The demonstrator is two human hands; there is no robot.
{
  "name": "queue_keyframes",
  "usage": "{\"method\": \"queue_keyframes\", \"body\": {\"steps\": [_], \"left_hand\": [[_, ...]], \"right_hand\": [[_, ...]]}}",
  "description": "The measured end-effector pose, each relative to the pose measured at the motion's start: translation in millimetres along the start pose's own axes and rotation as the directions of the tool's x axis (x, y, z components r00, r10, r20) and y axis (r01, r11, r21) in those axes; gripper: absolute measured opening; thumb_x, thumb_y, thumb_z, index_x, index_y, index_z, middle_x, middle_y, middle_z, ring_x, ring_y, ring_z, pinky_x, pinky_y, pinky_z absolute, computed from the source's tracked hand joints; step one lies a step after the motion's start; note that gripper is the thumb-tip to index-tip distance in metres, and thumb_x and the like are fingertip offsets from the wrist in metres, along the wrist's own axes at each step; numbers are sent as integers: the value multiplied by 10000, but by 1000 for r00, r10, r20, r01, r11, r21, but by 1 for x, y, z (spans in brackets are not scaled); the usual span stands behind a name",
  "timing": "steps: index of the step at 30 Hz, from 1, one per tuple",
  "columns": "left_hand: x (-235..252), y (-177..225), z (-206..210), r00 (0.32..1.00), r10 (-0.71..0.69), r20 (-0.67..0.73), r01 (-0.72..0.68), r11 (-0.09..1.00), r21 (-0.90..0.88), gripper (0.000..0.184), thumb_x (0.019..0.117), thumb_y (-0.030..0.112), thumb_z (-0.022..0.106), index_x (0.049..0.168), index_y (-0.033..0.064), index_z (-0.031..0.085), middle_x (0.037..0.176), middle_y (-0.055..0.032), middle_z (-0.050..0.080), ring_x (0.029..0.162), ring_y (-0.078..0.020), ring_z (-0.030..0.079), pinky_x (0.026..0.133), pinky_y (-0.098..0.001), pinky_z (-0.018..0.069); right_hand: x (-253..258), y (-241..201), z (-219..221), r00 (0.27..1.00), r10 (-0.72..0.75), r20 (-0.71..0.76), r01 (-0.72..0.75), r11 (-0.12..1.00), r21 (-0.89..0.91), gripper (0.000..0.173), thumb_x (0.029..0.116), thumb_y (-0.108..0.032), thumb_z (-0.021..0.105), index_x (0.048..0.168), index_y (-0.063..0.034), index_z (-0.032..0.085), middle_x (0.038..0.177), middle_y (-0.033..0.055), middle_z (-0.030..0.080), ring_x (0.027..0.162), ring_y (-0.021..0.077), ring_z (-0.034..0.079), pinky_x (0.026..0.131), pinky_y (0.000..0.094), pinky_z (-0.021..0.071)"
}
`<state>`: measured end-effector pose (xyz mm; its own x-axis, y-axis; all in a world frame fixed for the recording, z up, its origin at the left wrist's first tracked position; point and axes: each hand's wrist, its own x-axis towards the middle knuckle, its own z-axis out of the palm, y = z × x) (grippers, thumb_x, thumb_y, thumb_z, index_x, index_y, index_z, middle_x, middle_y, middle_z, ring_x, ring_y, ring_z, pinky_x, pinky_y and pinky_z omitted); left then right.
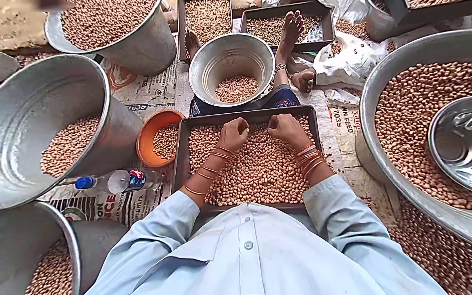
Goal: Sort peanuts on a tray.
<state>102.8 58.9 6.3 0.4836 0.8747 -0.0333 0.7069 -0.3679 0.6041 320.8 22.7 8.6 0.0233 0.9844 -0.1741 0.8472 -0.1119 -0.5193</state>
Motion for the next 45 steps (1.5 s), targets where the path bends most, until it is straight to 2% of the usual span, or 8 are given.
{"method": "queue_keyframes", "body": {"steps": [5, 8, 16, 26, 32, 36, 39, 45], "left_hand": [[-56, 17, -12, 989, 81, 125, -69, 993, -93, 142, 937, 11, 683, 1077, 30, 698, 875, -196, 682, 699, -326, 636, 663, -507, 531], [-51, 16, 9, 974, 173, 146, -179, 983, 31, 120, 953, 14, 684, 1050, 16, 755, 1045, -206, 718, 981, -367, 704, 931, -526, 558], [-46, 10, 32, 953, 254, 163, -289, 927, 241, 132, 965, 32, 661, 1009, 51, 783, 1014, -155, 711, 931, -325, 716, 816, -495, 601], [-51, 4, 33, 948, 295, 120, -318, 900, 299, 125, 964, 35, 661, 957, 59, 783, 986, -139, 708, 969, -322, 704, 812, -481, 594], [-74, -5, -27, 999, 47, 28, -36, 953, -300, 90, 965, 75, 709, 1046, 48, 737, 991, -104, 694, 825, -209, 668, 772, -381, 570], [-88, -34, -59, 979, -142, 144, 201, 757, -621, 181, 1077, 64, 434, 1149, 60, 600, 941, -98, 676, 677, -147, 647, 659, -284, 567], [-97, -24, -57, 964, -159, 215, 236, 882, -407, 150, 1022, 14, 556, 1118, 43, 668, 769, -78, 605, 535, -116, 442, 514, -266, 388], [-93, -31, -14, 985, 38, 166, -40, 999, 10, 165, 934, 66, 728, 1086, 95, 785, 944, -117, 724, 773, -235, 660, 775, -447, 557]], "right_hand": [[1, 12, -24, 989, -88, -115, 130, 888, 440, 128, 946, -158, 558, 1017, -73, 623, 739, 27, 547, 611, 139, 502, 573, 376, 418], [-4, 14, -31, 982, -185, 46, 176, 971, 160, 115, 959, -174, 662, 980, -72, 710, 809, 99, 668, 763, 263, 640, 706, 520, 492], [-20, 0, -23, 951, -126, 282, 208, 937, -281, 95, 843, -169, 811, 927, -130, 789, 960, 133, 738, 959, 367, 698, 794, 615, 530], [-18, -2, -15, 939, -157, 307, 259, 909, -326, 162, 856, -190, 777, 1014, -153, 775, 1004, 126, 740, 994, 362, 695, 801, 600, 519], [-16, 1, -8, 932, -177, 316, 277, 911, -306, 199, 854, -173, 765, 1054, -164, 768, 1016, 129, 742, 992, 367, 696, 799, 615, 520], [-17, -1, -8, 929, -155, 336, 271, 903, -333, 304, 869, -203, 740, 1171, -184, 757, 1076, 132, 740, 1026, 367, 694, 816, 610, 522], [-15, -5, -6, 918, -166, 361, 289, 903, -318, 257, 870, -187, 747, 1125, -158, 767, 1072, 134, 741, 1029, 370, 692, 817, 617, 517], [-12, -5, -3, 901, -144, 409, 286, 907, -310, 187, 857, -199, 769, 1038, -154, 757, 1019, 125, 735, 1002, 365, 687, 798, 620, 504]]}}
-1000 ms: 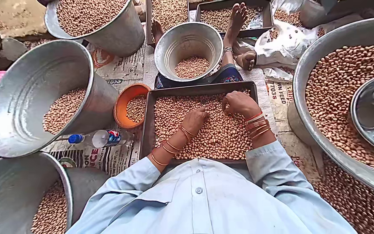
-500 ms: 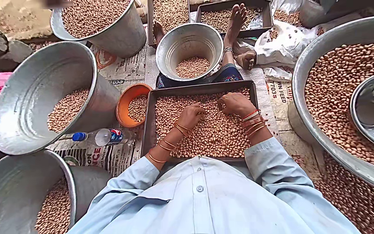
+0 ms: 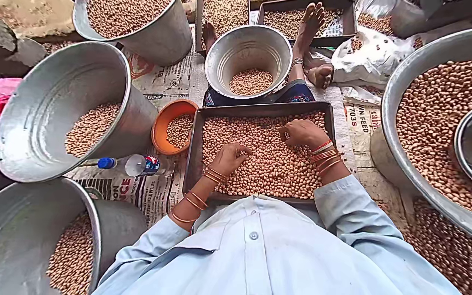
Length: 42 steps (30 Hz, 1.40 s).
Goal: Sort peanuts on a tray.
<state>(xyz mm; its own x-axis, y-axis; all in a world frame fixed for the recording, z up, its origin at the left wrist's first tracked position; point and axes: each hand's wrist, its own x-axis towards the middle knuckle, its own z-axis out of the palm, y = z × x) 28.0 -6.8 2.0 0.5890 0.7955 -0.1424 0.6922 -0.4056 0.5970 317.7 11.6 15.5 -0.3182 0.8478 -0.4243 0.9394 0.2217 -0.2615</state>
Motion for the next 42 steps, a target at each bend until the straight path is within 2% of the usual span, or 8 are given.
{"method": "queue_keyframes", "body": {"steps": [6, 13, 20, 24, 29, 33, 38, 42], "left_hand": [[1, -13, -6, 995, -10, -103, -2, 994, -112, 71, 926, 72, 719, 991, 86, 746, 607, -27, 548, 490, -130, 442, 514, -334, 411], [6, -2, -1, 986, 98, -133, -75, 984, 163, 119, 957, 90, 699, 1025, 72, 794, 969, -155, 741, 915, -332, 723, 858, -540, 574], [10, 10, 7, 1000, 18, -11, -15, 968, 249, 149, 970, 123, 685, 1073, 94, 789, 1028, -151, 736, 956, -338, 717, 842, -543, 577], [7, 9, 3, 1000, -22, 18, 17, 969, 245, 160, 975, 132, 672, 1084, 83, 779, 1060, -144, 735, 983, -328, 718, 867, -541, 571], [-18, -23, -61, 930, -64, -363, 176, 943, 284, 134, 952, 78, 701, 1065, 16, 735, 1004, -245, 683, 936, -440, 682, 831, -627, 552], [-14, -50, -119, 784, -118, -610, 404, 842, 357, 238, 914, 69, 653, 1140, 23, 715, 1233, -327, 611, 1227, -532, 545, 1060, -688, 376], [-29, -16, -71, 947, -22, -320, 119, 951, 286, 98, 903, 20, 753, 998, 38, 762, 1047, -203, 710, 1013, -412, 669, 923, -579, 528], [-4, -23, -34, 984, -105, -144, 142, 948, 284, 116, 926, 22, 719, 1019, 30, 787, 1075, -189, 746, 1084, -397, 688, 1000, -574, 516]], "right_hand": [[0, 8, 0, 999, -29, -14, 30, 994, 109, 319, 891, -281, 761, 1170, -126, 749, 1057, 155, 736, 1035, 377, 687, 855, 637, 510], [3, 7, -7, 900, -147, -409, 403, 638, 656, 146, 873, -185, 531, 980, -107, 592, 761, -35, 520, 587, 38, 480, 522, 240, 405], [17, -32, 18, 921, -309, -236, 375, 868, 325, 119, 936, -170, 733, 999, -79, 776, 880, 104, 735, 841, 269, 700, 791, 510, 544], [18, -50, 32, 884, -355, -305, 411, 900, 145, 68, 907, -127, 730, 922, -70, 764, 896, 135, 730, 899, 343, 712, 787, 558, 550], [15, -55, 34, 875, -359, -325, 392, 919, 40, 54, 919, -92, 705, 906, -57, 744, 898, 149, 716, 877, 353, 710, 750, 551, 557], [10, -56, 31, 891, -334, -307, 361, 932, 36, 51, 917, -96, 722, 921, -61, 758, 904, 143, 722, 879, 347, 708, 763, 551, 554], [16, -56, 32, 902, -340, -266, 362, 931, 38, 66, 908, -131, 731, 922, -73, 760, 918, 144, 725, 894, 351, 711, 754, 570, 550], [13, -60, 32, 939, -271, -213, 289, 955, 61, 103, 921, -164, 719, 953, -71, 750, 891, 144, 722, 883, 357, 706, 749, 576, 533]]}}
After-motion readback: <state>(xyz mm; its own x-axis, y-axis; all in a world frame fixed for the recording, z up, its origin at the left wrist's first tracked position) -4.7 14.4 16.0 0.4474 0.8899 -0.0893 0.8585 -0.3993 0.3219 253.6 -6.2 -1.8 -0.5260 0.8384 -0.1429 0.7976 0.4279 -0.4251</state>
